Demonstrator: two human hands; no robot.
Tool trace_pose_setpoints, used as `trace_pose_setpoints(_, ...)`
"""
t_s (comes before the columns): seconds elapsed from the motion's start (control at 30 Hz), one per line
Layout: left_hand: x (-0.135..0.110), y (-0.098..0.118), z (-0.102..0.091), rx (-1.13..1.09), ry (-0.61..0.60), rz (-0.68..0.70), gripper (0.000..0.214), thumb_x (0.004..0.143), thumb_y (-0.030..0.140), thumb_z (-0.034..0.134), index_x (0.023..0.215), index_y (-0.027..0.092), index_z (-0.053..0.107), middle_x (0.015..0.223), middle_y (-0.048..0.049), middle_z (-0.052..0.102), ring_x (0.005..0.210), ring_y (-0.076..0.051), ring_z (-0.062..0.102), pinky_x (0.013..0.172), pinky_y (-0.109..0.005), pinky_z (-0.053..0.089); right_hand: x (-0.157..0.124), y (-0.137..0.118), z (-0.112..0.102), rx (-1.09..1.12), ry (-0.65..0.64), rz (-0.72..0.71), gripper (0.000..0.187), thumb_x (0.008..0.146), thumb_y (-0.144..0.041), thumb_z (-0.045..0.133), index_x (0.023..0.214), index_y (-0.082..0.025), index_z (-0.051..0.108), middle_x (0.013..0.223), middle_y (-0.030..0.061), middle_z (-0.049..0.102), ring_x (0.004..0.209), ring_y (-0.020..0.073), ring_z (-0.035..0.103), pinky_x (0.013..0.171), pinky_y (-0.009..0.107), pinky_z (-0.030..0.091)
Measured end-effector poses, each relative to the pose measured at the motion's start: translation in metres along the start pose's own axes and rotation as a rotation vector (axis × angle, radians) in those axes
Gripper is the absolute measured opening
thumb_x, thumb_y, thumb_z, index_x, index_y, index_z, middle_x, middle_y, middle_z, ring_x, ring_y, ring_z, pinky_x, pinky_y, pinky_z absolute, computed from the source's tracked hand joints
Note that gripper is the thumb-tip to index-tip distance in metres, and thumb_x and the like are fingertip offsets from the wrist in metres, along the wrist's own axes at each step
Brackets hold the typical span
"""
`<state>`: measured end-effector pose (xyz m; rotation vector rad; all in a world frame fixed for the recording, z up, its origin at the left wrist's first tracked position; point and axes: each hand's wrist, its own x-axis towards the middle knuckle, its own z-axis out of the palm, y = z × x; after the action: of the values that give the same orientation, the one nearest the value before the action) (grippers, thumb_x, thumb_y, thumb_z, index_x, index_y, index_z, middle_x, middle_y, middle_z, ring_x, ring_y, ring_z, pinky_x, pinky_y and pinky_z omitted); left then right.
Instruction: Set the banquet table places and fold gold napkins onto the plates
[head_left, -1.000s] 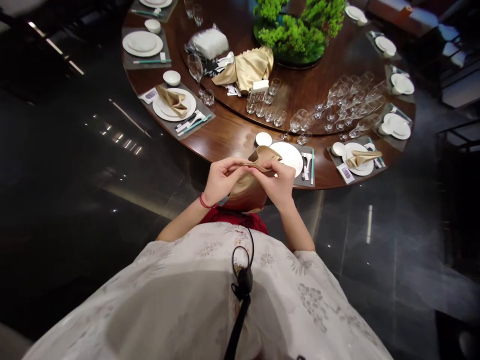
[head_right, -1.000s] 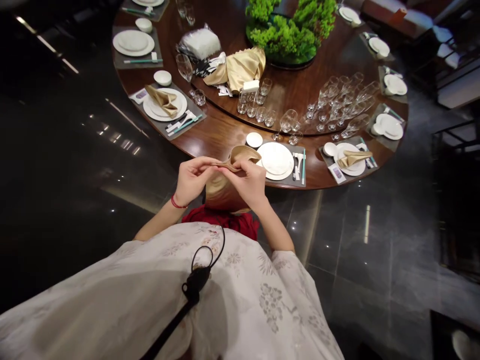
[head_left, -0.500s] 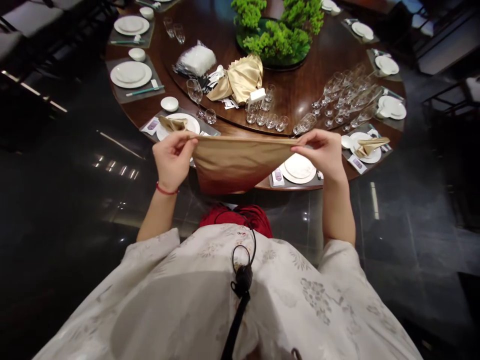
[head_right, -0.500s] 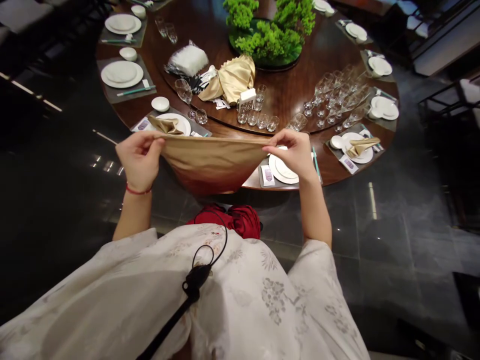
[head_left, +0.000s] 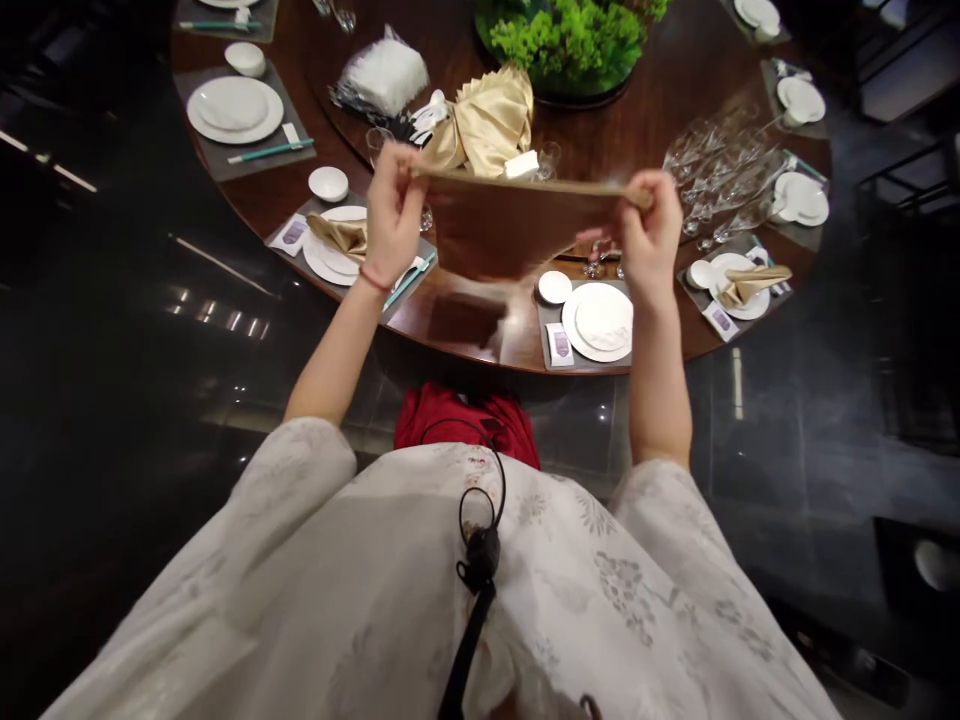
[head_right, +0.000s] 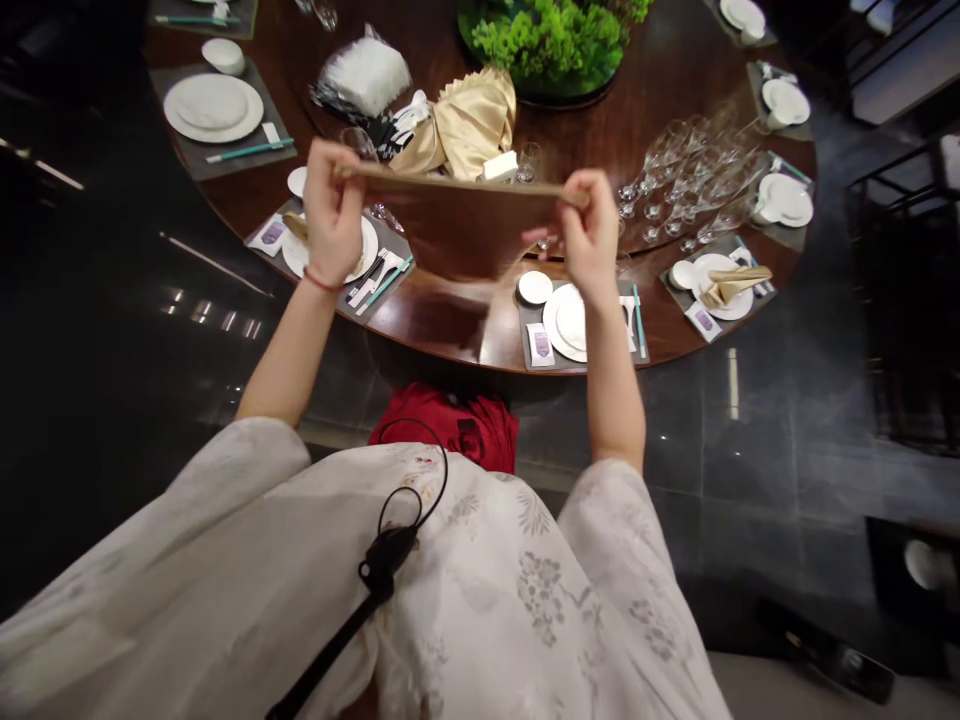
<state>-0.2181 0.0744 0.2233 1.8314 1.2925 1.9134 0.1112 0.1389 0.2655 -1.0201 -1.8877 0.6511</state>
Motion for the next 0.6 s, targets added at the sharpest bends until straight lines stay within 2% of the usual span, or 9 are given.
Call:
trace_pose_setpoints(0.1, -0.081, 0.008, -0.012, 0.025, 0.018, -0.174, 0.033, 0.096, 0.053, 0.054, 0.099, 0.020, 0.054, 0.096, -0.0050, 0.059, 0.095, -0.018, 0.063, 0.086, -0.031, 0.053, -0.085, 0.015, 0.021, 0.068, -0.029, 0.082, 0.034, 0.100, -0.050, 0.046, 0.111, -0.022, 0.062, 0.099, 0.0061, 0.070, 0.090, 0.0192, 0.073, 0.065, 0.030, 0.057)
trace_pose_setpoints(0.2, -0.172, -0.016, -0.010, 0.056, -0.025, -0.454, 0.028, 0.094, 0.046, 0.055, 0.096, 0.018, 0.056, 0.092, -0.0057, 0.062, 0.090, -0.017, 0.064, 0.084, -0.030, 0.052, -0.165, 0.055, 0.060, 0.123, -0.123, 0.261, 0.035, 0.098, -0.048, 0.049, 0.104, -0.021, 0.069, 0.098, 0.0083, 0.074, 0.094, 0.0227, 0.072, 0.074, 0.035, 0.059)
trace_pose_setpoints(0.3, -0.243, -0.041, 0.002, 0.127, -0.138, -0.829, 0.015, 0.090, 0.028, 0.055, 0.093, 0.014, 0.058, 0.092, -0.0070, 0.065, 0.092, -0.017, 0.063, 0.086, -0.028, 0.051, -0.220, 0.095, 0.097, 0.135, -0.229, 0.384, 0.030, 0.094, -0.040, 0.055, 0.101, -0.018, 0.074, 0.112, 0.0131, 0.074, 0.109, 0.0250, 0.068, 0.098, 0.040, 0.053)
trace_pose_setpoints(0.37, -0.275, -0.049, 0.008, 0.170, -0.220, -1.031, 0.012, 0.087, 0.020, 0.053, 0.093, 0.013, 0.059, 0.093, -0.0068, 0.067, 0.097, -0.016, 0.062, 0.091, -0.027, 0.050, -0.246, 0.113, 0.114, 0.122, -0.300, 0.487, 0.025, 0.090, -0.035, 0.059, 0.096, -0.016, 0.076, 0.115, 0.0144, 0.073, 0.112, 0.0257, 0.067, 0.103, 0.039, 0.049)
trace_pose_setpoints(0.43, -0.297, -0.051, 0.010, 0.191, -0.283, -1.138, 0.012, 0.085, 0.017, 0.052, 0.093, 0.013, 0.059, 0.092, -0.0060, 0.067, 0.099, -0.016, 0.062, 0.092, -0.027, 0.049, -0.267, 0.122, 0.126, 0.065, -0.385, 0.592, 0.022, 0.088, -0.032, 0.063, 0.090, -0.015, 0.077, 0.108, 0.0140, 0.075, 0.105, 0.0259, 0.068, 0.098, 0.037, 0.050)
trace_pose_setpoints(0.5, -0.310, -0.050, 0.007, 0.214, -0.321, -1.145, 0.011, 0.086, 0.016, 0.051, 0.093, 0.013, 0.059, 0.092, -0.0057, 0.068, 0.097, -0.016, 0.062, 0.090, -0.027, 0.049, -0.282, 0.122, 0.138, 0.007, -0.493, 0.636, 0.021, 0.088, -0.030, 0.063, 0.086, -0.015, 0.077, 0.099, 0.0121, 0.077, 0.094, 0.0243, 0.068, 0.090, 0.034, 0.051)
trace_pose_setpoints(0.6, -0.316, -0.046, 0.003, 0.269, -0.422, -1.068, 0.014, 0.088, 0.017, 0.048, 0.094, 0.013, 0.059, 0.084, -0.0043, 0.066, 0.084, -0.015, 0.061, 0.083, -0.025, 0.047, -0.293, 0.108, 0.162, 0.018, -0.610, 0.587, 0.023, 0.091, -0.031, 0.059, 0.088, -0.016, 0.077, 0.092, 0.0093, 0.077, 0.084, 0.0203, 0.065, 0.082, 0.030, 0.048)
